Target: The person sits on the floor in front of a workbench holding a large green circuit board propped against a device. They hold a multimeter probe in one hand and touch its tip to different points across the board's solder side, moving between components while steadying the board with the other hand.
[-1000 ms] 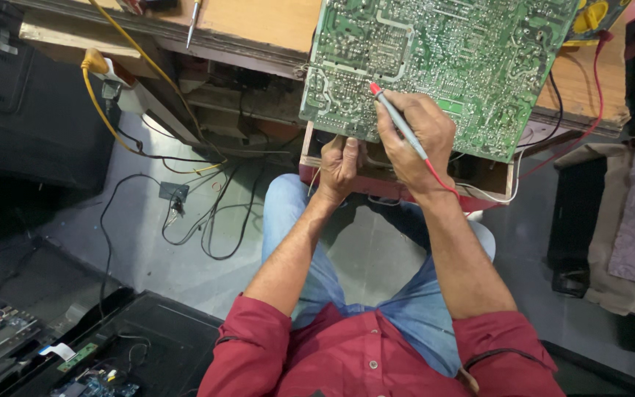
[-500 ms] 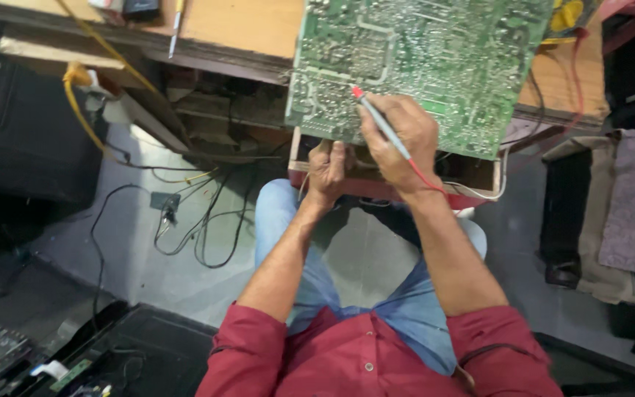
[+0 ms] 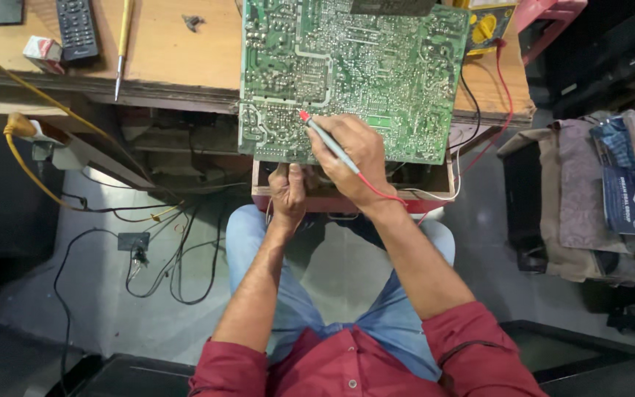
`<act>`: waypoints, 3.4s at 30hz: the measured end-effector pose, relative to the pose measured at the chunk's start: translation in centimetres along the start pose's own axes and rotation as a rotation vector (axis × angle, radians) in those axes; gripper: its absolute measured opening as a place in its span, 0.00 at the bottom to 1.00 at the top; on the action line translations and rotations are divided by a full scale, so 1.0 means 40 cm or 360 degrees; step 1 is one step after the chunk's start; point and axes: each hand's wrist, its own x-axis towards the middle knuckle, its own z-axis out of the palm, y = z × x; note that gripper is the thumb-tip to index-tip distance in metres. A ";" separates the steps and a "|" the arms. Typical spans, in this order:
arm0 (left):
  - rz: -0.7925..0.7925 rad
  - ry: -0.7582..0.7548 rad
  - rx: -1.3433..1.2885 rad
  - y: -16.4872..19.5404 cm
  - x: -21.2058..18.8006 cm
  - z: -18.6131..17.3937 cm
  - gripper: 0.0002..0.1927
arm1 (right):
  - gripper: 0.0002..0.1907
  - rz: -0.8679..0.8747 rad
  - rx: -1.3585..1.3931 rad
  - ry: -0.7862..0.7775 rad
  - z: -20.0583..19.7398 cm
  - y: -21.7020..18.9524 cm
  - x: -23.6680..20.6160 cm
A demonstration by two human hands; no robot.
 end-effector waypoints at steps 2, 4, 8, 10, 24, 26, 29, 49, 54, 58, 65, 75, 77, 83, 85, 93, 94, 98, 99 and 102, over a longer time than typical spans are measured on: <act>-0.0040 -0.0009 -0.0101 -0.002 -0.002 -0.001 0.14 | 0.08 -0.0004 0.0000 0.0002 0.002 -0.001 -0.001; -0.0065 -0.0008 -0.0174 -0.007 -0.003 0.001 0.14 | 0.08 -0.0013 -0.0012 0.0015 0.003 0.001 -0.002; -0.0039 0.0014 -0.0127 -0.009 -0.004 0.006 0.14 | 0.09 0.0012 -0.0041 0.0031 0.005 0.002 -0.009; -0.0023 0.0027 -0.0030 -0.007 -0.002 0.005 0.15 | 0.09 -0.0006 -0.0066 0.0017 0.004 0.006 -0.009; -0.0040 0.0008 -0.0046 -0.009 -0.003 0.012 0.15 | 0.08 0.0056 0.0043 0.0033 -0.004 0.013 -0.010; -0.0011 0.0007 -0.0003 -0.009 -0.002 0.009 0.15 | 0.08 0.0037 0.0026 0.0043 -0.002 0.015 -0.009; -0.0019 0.0000 0.0024 -0.007 -0.003 0.008 0.15 | 0.08 0.0055 0.0033 0.0041 -0.001 0.017 -0.010; -0.0015 0.0003 0.0024 -0.011 -0.007 0.007 0.17 | 0.08 -0.0081 -0.0086 -0.0018 -0.009 0.010 -0.020; -0.0046 -0.0015 -0.0036 -0.010 -0.007 0.007 0.17 | 0.08 -0.0071 -0.0086 -0.0008 -0.007 0.008 -0.019; -0.0007 -0.0009 0.0000 -0.004 -0.006 0.008 0.18 | 0.08 -0.0077 -0.0091 0.0011 -0.005 0.008 -0.018; -0.0004 -0.0006 0.0072 0.005 -0.002 0.003 0.16 | 0.08 -0.0084 -0.0101 0.0016 -0.002 0.008 -0.017; -0.0067 0.0002 -0.0086 0.001 -0.005 0.002 0.13 | 0.08 -0.0087 -0.0064 0.0049 0.006 0.005 -0.019; -0.0045 -0.0013 -0.0114 0.001 -0.003 0.001 0.13 | 0.08 -0.0112 -0.0072 0.0046 0.006 0.004 -0.017; -0.0004 -0.0041 -0.0062 0.003 -0.001 -0.003 0.14 | 0.08 -0.0080 -0.0047 0.0053 0.010 0.004 -0.016; -0.0017 -0.0030 -0.0047 0.005 -0.001 -0.002 0.14 | 0.08 -0.0078 -0.0060 0.0065 0.010 0.004 -0.016; -0.0013 0.0034 0.0018 -0.011 -0.001 0.004 0.14 | 0.09 -0.0078 -0.0080 0.0056 0.008 0.012 -0.023; 0.0010 0.0037 0.0074 -0.011 -0.001 0.004 0.14 | 0.09 -0.0064 -0.0086 0.0028 0.005 0.013 -0.023; -0.0050 0.0043 0.0083 -0.011 -0.003 0.010 0.14 | 0.08 -0.0075 -0.0104 -0.0006 -0.001 0.010 -0.018; -0.0107 0.0036 0.0021 -0.009 -0.005 0.011 0.14 | 0.08 -0.0065 -0.0112 -0.0005 0.000 0.007 -0.017; -0.0019 -0.0010 0.0000 -0.009 -0.005 0.008 0.15 | 0.08 -0.0038 -0.0095 0.0014 -0.007 -0.004 -0.024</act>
